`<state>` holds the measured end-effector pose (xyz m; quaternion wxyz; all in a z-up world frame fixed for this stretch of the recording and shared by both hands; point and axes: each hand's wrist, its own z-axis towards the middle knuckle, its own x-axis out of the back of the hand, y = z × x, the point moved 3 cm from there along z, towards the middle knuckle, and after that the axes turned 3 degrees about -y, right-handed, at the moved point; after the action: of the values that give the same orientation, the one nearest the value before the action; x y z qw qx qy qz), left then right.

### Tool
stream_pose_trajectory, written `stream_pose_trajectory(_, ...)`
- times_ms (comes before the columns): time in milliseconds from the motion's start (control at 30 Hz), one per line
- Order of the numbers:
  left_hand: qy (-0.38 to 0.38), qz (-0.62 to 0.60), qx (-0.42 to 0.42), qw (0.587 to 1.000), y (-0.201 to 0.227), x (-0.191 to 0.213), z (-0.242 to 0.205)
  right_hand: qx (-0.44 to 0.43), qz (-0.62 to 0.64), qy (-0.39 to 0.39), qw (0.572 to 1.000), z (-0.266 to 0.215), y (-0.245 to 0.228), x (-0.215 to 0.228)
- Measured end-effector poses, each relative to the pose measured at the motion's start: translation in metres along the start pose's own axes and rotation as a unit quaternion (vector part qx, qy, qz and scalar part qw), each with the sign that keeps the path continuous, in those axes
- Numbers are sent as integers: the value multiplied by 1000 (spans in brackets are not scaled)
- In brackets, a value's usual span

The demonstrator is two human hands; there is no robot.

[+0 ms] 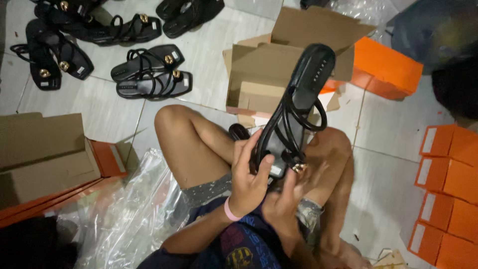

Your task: The person sits on the floor and packs black sandals into orange shoe boxes. They pick up pairs of sandals, place them inside the boxes, and close the lids. The process is repeated for multiple pairs.

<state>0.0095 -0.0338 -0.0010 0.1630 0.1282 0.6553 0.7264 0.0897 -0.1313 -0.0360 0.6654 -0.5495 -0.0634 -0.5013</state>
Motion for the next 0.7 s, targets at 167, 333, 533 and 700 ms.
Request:
stream_pose_trajectory(167, 29, 25, -39, 999, -13, 4, -5, 135, -120, -15, 983, 10, 10, 2)
stream_pose_trajectory(333, 54, -84, -2, 995, -33, 2, -4, 107, -126, -62, 984, 6, 18, -1)
stream_pose_trajectory(533, 6, -157, 29, 987, -45, 3, -10, 188, -143, -65, 970, -9, 34, -15)
stream_pose_trajectory(700, 7, -236, 30, 971, -46, 5, -6, 159, -78, -53, 983, -3, 39, -13)
